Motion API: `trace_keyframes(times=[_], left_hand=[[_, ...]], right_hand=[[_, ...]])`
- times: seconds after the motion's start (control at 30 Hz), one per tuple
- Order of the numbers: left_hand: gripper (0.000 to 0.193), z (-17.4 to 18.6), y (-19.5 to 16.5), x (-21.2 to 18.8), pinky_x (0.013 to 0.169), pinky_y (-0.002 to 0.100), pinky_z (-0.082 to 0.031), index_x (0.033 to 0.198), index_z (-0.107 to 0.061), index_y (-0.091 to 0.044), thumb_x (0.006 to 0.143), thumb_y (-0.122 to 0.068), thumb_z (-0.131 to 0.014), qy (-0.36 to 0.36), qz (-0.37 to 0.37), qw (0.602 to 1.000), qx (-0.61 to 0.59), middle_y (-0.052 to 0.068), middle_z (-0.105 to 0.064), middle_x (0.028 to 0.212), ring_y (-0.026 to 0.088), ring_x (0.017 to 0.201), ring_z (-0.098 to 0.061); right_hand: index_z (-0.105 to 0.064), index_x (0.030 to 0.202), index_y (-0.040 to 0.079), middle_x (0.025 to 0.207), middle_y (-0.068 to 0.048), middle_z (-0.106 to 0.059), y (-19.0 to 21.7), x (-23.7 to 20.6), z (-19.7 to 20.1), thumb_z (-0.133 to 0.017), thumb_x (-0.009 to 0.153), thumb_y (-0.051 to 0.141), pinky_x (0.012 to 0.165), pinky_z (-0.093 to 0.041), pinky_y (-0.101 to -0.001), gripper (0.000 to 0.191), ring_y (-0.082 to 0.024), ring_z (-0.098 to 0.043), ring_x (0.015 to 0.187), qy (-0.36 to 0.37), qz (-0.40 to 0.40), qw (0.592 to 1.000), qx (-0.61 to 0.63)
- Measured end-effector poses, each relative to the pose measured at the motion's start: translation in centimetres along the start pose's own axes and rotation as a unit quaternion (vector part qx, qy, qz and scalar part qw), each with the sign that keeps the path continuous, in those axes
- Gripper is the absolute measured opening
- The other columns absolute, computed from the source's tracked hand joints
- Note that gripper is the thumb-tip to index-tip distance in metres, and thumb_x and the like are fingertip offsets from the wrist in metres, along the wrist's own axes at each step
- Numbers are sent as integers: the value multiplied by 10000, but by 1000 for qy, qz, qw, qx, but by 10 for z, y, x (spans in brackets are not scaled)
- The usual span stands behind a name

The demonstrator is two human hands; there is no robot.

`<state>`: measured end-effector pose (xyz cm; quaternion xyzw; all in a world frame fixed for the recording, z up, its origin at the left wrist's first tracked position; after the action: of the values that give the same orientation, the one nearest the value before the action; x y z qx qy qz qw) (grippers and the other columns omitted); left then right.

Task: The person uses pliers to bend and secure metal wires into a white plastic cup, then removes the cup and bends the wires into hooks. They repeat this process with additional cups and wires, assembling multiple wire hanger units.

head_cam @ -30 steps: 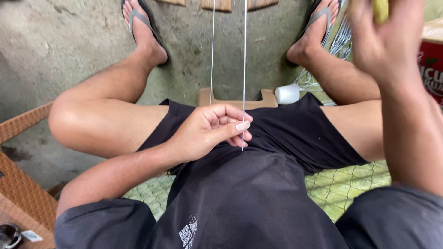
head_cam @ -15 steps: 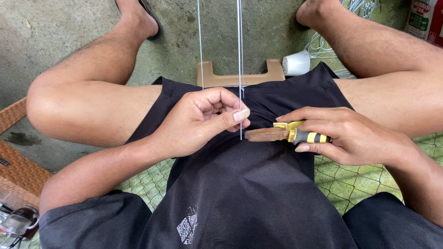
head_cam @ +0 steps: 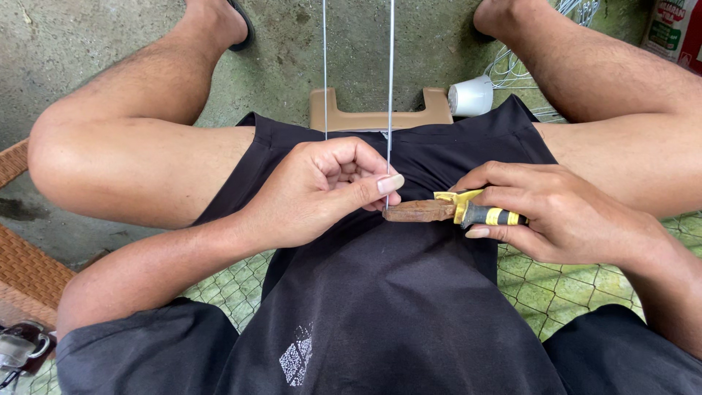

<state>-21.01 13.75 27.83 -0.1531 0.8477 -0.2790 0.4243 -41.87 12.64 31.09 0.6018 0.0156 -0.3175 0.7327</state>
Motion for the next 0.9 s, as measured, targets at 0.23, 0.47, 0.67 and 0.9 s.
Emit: trace_keyframes(times=[0.23,0.47,0.67,0.9], left_hand=[[191,0,-2,3,800,235,-629,1071,-683,-3,1023,-187,-666,3,-10,1000,0,57,-757,951,81,888,-733],[191,-1,-1,5,814,242,-636,1065,-679,2,1027,-184,-660,10,-14,1000,-15,58,-754,958,80,900,-733],[187,0,-1,6,794,236,-623,1055,-687,-6,1023,-189,-662,4,-8,1000,8,50,-759,944,71,881,-722],[184,1,2,7,788,233,-618,1037,-683,-14,1021,-196,-663,5,-12,1000,17,40,-753,930,65,866,-717]], right_hand=[[-741,935,49,1115,-75,-726,-3,0,2,-768,758,226,693,-586,-387,252,-250,-737,878,6,-26,1000,-15],[-740,949,57,1101,-62,-724,-4,-1,4,-788,723,196,673,-586,-384,270,-250,-732,854,-6,-37,999,-33],[-735,936,70,1096,-67,-716,-2,0,7,-808,712,228,654,-574,-397,283,-262,-718,834,-12,-30,997,-73],[-747,908,58,1032,-79,-686,-6,9,3,-816,711,318,666,-566,-409,333,-255,-705,828,13,-9,996,-88]])
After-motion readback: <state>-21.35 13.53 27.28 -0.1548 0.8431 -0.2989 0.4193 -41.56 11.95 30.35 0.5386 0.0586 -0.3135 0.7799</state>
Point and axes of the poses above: each hand's wrist, its own x-axis towards the middle knuckle, its own z-axis out of the back of the hand, y = z × x, the point moved 7 cm from there along x, towards the middle knuckle
